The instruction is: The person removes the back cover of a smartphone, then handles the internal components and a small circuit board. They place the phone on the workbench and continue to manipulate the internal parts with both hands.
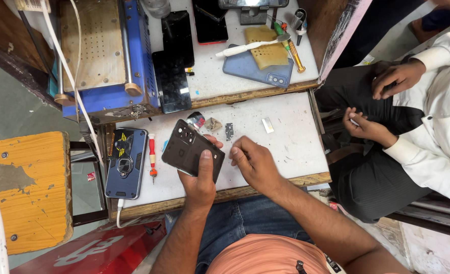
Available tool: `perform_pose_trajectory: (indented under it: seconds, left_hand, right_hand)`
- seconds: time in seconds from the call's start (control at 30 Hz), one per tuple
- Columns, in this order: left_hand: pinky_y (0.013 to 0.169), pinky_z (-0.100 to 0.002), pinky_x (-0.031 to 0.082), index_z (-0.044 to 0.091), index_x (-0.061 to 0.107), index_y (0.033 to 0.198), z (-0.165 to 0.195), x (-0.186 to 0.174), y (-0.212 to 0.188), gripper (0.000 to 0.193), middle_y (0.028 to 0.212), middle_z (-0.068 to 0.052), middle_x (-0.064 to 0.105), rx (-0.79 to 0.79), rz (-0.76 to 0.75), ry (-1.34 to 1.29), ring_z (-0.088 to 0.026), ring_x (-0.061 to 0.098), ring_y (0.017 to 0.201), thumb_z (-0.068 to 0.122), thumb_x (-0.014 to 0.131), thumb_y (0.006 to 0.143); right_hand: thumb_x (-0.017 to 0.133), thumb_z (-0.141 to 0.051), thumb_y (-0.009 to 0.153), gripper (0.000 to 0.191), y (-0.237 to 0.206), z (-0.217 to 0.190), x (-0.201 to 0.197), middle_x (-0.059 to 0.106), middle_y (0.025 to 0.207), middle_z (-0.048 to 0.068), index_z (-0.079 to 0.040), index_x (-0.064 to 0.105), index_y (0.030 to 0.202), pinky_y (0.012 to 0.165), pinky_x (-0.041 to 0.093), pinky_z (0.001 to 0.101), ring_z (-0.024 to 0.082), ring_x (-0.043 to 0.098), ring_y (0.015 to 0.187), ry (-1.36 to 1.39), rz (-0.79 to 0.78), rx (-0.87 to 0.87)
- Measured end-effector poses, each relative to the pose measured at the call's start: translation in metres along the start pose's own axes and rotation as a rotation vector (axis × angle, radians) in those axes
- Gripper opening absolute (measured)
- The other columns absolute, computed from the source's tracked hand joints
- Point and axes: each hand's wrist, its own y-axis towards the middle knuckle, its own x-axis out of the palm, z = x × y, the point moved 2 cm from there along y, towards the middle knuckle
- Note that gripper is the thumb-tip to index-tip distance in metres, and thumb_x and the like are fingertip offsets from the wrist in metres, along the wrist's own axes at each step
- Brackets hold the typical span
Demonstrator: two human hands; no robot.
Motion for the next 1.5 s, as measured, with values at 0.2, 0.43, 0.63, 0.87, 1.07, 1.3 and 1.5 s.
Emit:
perform_pose_trajectory:
  seconds: [0.2,0.43,0.63,0.87,1.07,1.3,1.5]
  left_hand:
    - [0.085,-0.041,0.059,-0.006,0.053,0.130,-0.003,-0.002,0.004,0.040,0.117,-0.019,0.064,-0.166,-0.011,-0.280,-0.027,0.067,0.104,0.028,0.053,0.109]
    - [0.095,-0.046,0.057,0.011,0.049,0.147,-0.014,-0.004,0.011,0.065,0.116,-0.017,0.062,-0.308,-0.095,-0.628,-0.030,0.066,0.107,0.059,0.046,0.103]
    - [0.100,-0.043,0.057,-0.005,0.055,0.135,-0.021,-0.007,0.009,0.082,0.122,-0.019,0.063,-0.271,-0.149,-0.525,-0.028,0.066,0.116,0.072,0.044,0.107]
    - [0.086,-0.040,0.061,0.003,0.050,0.139,-0.017,-0.005,0.010,0.082,0.118,-0.017,0.064,-0.273,-0.116,-0.515,-0.028,0.070,0.099,0.074,0.043,0.100]
    - [0.092,-0.040,0.061,0.005,0.050,0.138,-0.017,-0.003,0.011,0.082,0.116,-0.015,0.062,-0.238,-0.100,-0.519,-0.027,0.066,0.112,0.076,0.040,0.099]
    - [0.086,-0.041,0.061,0.003,0.052,0.132,-0.021,-0.001,0.012,0.084,0.115,-0.015,0.062,-0.251,-0.114,-0.535,-0.026,0.066,0.109,0.079,0.039,0.097]
    - [0.087,-0.040,0.060,-0.001,0.054,0.131,-0.022,-0.003,0.009,0.091,0.116,-0.015,0.063,-0.263,-0.149,-0.490,-0.024,0.066,0.106,0.082,0.039,0.096]
  right_hand:
    - [0.049,-0.021,0.109,0.025,-0.001,0.014,0.006,0.072,0.093,0.006,-0.002,0.063,0.118,0.065,0.056,0.0255,0.012,0.071,0.077,0.303,-0.074,0.090]
    - [0.057,-0.013,0.106,0.021,0.003,-0.005,-0.016,0.073,0.102,0.008,-0.001,0.061,0.122,0.079,0.059,0.0258,0.013,0.073,0.093,0.225,0.039,-0.083]
    - [0.070,-0.011,0.094,0.024,0.003,-0.027,-0.029,0.072,0.108,0.012,-0.001,0.065,0.115,0.069,0.058,0.0272,0.015,0.073,0.084,-0.007,0.028,-0.161]
    - [0.071,-0.016,0.096,0.018,-0.004,-0.019,-0.025,0.077,0.090,0.006,-0.005,0.070,0.110,0.065,0.058,0.0267,0.013,0.074,0.077,-0.090,-0.001,-0.026]
    - [0.068,-0.018,0.097,0.018,-0.008,-0.008,-0.022,0.076,0.085,0.005,-0.006,0.070,0.110,0.064,0.058,0.0256,0.011,0.073,0.074,-0.057,-0.011,0.006]
    - [0.068,-0.021,0.098,0.015,-0.004,-0.009,-0.018,0.075,0.078,0.004,-0.007,0.073,0.099,0.062,0.057,0.0292,0.013,0.073,0.071,-0.074,-0.088,0.062]
    - [0.067,-0.021,0.097,0.015,-0.007,-0.023,-0.019,0.071,0.075,0.007,-0.007,0.068,0.092,0.058,0.054,0.0362,0.023,0.070,0.065,-0.360,-0.068,-0.087]
